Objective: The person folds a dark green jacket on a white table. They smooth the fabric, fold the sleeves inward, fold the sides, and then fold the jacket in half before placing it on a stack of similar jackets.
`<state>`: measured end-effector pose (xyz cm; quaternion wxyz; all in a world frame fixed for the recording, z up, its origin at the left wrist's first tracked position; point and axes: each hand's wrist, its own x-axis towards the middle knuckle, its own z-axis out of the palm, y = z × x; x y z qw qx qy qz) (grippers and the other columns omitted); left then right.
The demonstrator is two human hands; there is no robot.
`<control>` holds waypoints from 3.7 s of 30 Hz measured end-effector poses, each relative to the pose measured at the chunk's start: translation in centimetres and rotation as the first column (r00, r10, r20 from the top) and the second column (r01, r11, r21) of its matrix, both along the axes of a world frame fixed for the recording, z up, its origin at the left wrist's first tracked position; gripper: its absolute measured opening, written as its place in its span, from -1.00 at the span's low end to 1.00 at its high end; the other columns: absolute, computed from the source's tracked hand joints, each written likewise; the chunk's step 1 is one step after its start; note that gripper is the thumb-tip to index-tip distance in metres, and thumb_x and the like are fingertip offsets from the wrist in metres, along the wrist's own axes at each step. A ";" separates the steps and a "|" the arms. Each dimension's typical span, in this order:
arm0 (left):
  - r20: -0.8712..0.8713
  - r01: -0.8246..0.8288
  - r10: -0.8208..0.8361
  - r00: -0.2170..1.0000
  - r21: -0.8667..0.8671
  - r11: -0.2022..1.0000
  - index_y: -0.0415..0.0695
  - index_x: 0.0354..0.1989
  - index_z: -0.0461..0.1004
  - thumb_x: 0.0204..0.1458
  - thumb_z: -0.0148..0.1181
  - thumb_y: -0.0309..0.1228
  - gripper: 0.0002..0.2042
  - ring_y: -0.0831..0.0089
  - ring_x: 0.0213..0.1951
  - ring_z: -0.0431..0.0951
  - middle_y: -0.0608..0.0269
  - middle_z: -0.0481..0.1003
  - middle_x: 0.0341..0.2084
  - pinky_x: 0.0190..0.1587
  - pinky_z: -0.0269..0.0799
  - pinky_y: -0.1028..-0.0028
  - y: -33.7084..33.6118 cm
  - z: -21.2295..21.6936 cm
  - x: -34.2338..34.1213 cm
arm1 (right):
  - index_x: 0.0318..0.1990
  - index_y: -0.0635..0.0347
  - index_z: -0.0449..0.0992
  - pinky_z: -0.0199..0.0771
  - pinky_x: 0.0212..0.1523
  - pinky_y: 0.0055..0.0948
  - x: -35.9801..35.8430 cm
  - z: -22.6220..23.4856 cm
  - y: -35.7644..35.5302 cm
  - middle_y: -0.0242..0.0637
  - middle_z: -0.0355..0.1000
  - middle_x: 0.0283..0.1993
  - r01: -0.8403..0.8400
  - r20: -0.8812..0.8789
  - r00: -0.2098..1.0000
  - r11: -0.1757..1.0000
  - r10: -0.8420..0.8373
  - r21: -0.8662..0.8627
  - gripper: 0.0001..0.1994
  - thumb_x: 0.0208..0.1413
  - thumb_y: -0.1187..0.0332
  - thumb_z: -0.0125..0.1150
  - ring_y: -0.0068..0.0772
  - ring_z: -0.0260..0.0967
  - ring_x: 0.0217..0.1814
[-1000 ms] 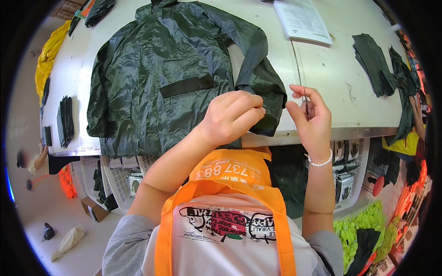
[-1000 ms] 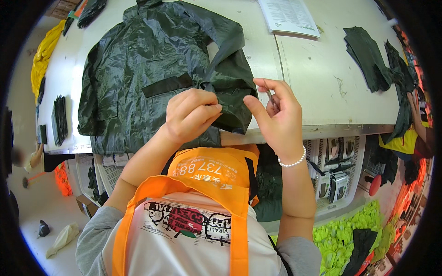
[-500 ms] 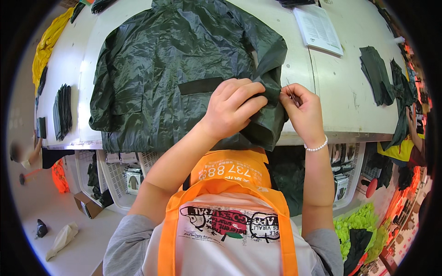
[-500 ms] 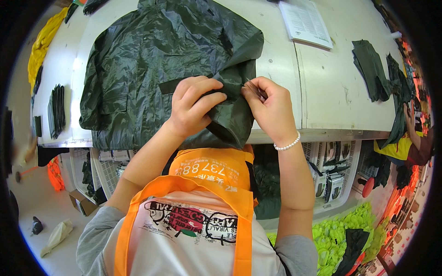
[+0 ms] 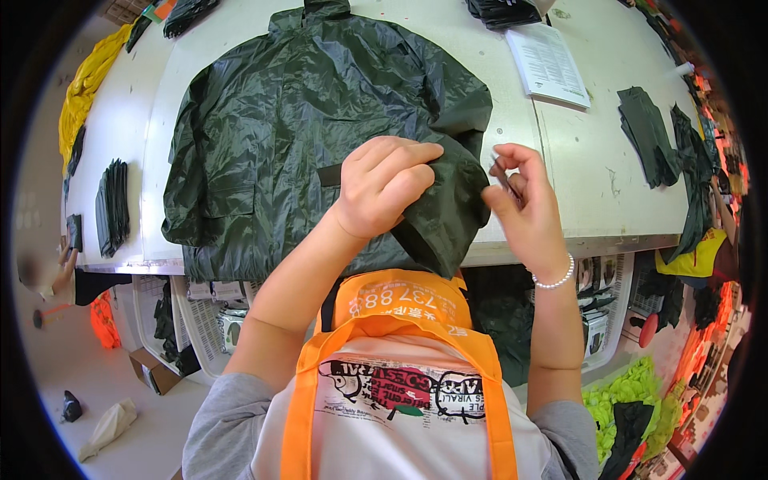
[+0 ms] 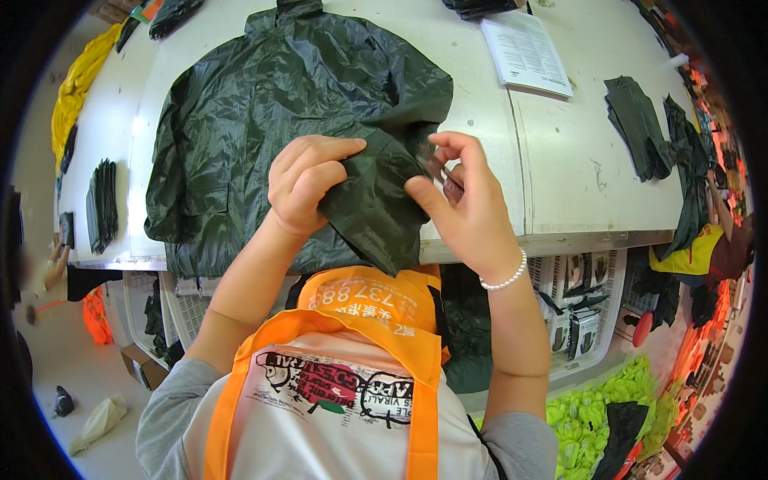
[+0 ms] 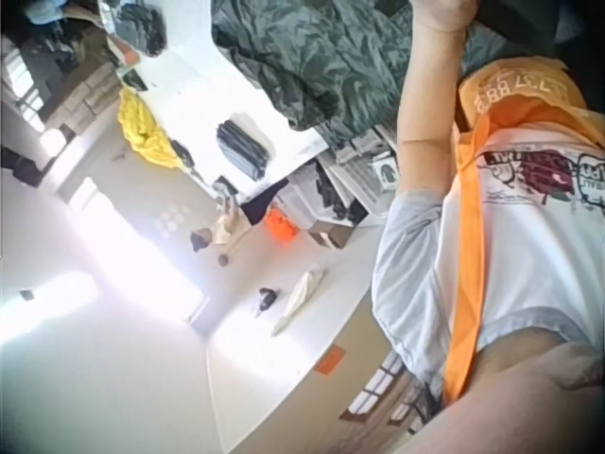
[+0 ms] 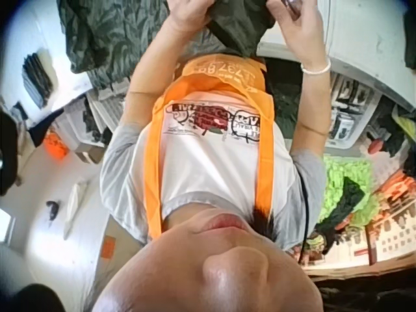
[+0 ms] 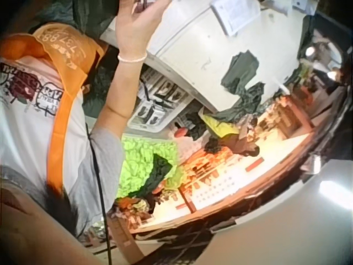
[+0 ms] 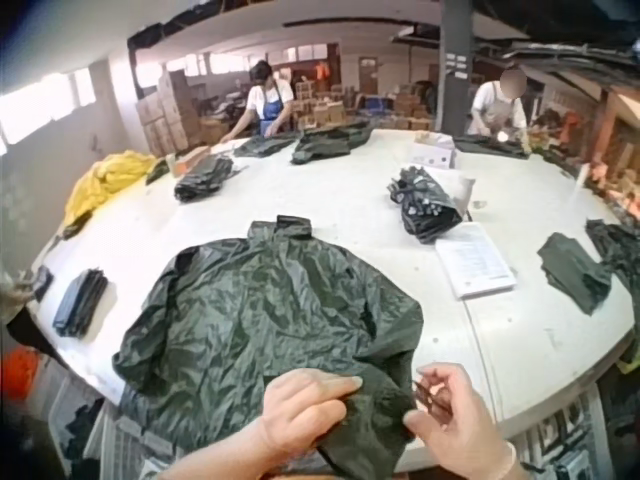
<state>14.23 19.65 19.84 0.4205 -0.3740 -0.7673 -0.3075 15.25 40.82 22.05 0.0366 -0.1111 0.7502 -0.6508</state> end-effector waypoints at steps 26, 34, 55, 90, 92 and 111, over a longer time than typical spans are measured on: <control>0.032 0.038 -0.040 0.999 0.064 0.997 -0.24 -0.25 0.50 -0.24 0.13 -0.49 -0.71 0.34 -0.45 0.54 0.16 0.53 -0.35 -0.43 0.46 0.45 4.0 -2.1 -0.1 | -0.07 0.27 0.38 0.21 -0.38 -0.80 -0.7 0.8 -0.5 -0.45 0.35 -0.25 0.152 -0.055 0.985 0.979 -0.161 -0.134 -0.73 0.07 0.49 0.22 -0.80 0.23 -0.33; 0.902 0.263 -0.195 0.385 0.095 0.960 -0.08 -0.06 0.45 -0.31 0.37 -0.24 -0.47 0.13 0.16 0.25 0.05 0.36 0.01 0.17 0.13 0.04 -1.4 -9.8 7.4 | 0.10 0.28 0.36 0.40 -0.40 -0.57 2.2 -6.0 -7.3 -0.17 0.49 -0.12 -0.261 0.466 0.877 0.929 0.115 0.263 -0.69 0.27 0.37 -0.12 -0.61 0.33 -0.49; 0.360 -0.754 0.931 0.058 -0.595 0.277 0.18 0.31 0.10 -0.10 -0.07 0.34 -0.19 -0.03 0.33 -0.07 0.16 -0.02 0.33 0.25 -0.21 -0.17 -38.5 -25.5 -6.3 | 0.31 -0.33 0.08 -0.16 0.29 0.26 -21.0 -27.3 -18.2 -0.34 -0.08 0.42 0.247 -0.307 0.931 0.279 0.198 0.928 -0.54 0.26 0.28 -0.19 -0.15 -0.20 0.46; 0.845 -0.881 -0.528 -0.087 0.182 0.436 -0.28 -0.26 0.52 0.05 0.21 -0.32 -0.76 0.61 -0.45 0.47 0.31 0.52 -0.47 -0.36 0.40 0.61 -7.9 -20.9 28.9 | -0.15 0.15 0.47 0.42 -0.40 -0.52 18.2 -17.1 -8.7 -0.28 0.38 -0.34 -0.444 0.191 0.896 0.831 0.401 0.336 -0.77 0.01 0.58 0.17 -0.42 0.45 -0.40; 0.762 -0.922 -0.644 -0.065 0.201 0.331 -0.22 -0.30 0.52 0.05 0.21 -0.34 -0.81 0.62 -0.48 0.45 0.35 0.48 -0.52 -0.38 0.40 0.63 -7.5 -18.8 28.6 | -0.16 0.12 0.48 0.43 -0.40 -0.48 18.9 -16.6 -8.8 -0.30 0.37 -0.31 -0.466 0.144 0.883 0.803 0.446 0.372 -0.75 -0.05 0.52 0.24 -0.38 0.44 -0.42; 0.646 -0.848 -0.698 0.310 0.520 0.104 -0.32 -0.20 0.50 0.04 0.18 -0.55 -0.84 0.46 -0.30 0.55 0.17 0.54 -0.36 -0.18 0.49 0.53 -5.9 -9.3 28.0 | -0.37 0.29 0.48 0.22 -0.55 -0.65 19.5 -11.2 -13.9 -0.38 0.37 -0.39 -0.280 -0.084 0.954 0.956 0.287 0.085 -0.86 -0.11 0.60 0.30 -0.65 0.20 -0.56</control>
